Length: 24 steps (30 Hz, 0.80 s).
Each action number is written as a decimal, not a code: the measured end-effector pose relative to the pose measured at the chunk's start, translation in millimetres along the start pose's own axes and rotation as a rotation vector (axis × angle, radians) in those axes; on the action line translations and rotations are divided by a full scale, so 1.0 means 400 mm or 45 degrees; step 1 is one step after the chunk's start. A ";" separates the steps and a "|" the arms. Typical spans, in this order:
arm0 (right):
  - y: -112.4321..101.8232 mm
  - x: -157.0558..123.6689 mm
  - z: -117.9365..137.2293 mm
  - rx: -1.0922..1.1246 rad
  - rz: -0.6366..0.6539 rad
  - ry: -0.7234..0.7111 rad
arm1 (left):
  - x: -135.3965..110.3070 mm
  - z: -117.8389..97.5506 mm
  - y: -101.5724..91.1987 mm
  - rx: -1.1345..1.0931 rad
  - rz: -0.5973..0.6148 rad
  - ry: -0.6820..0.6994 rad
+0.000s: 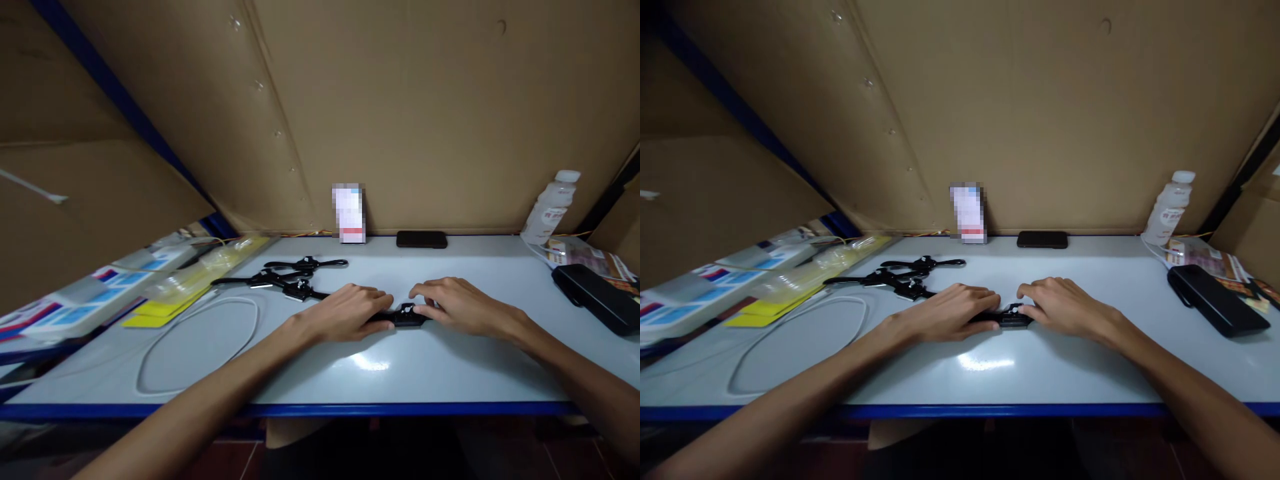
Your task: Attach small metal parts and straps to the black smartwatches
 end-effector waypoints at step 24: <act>0.111 0.039 0.019 -0.672 -0.347 -0.110 | 0.000 0.038 -0.018 0.000 -0.144 -0.191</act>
Point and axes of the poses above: each hand's wrist, its own x-axis towards the middle knuckle, its own y-axis out of the palm, z = x × y, the point moved 3 cm from there along x, towards the middle knuckle, and after that the axes turned 11 degrees about y, right-handed, at the moved point
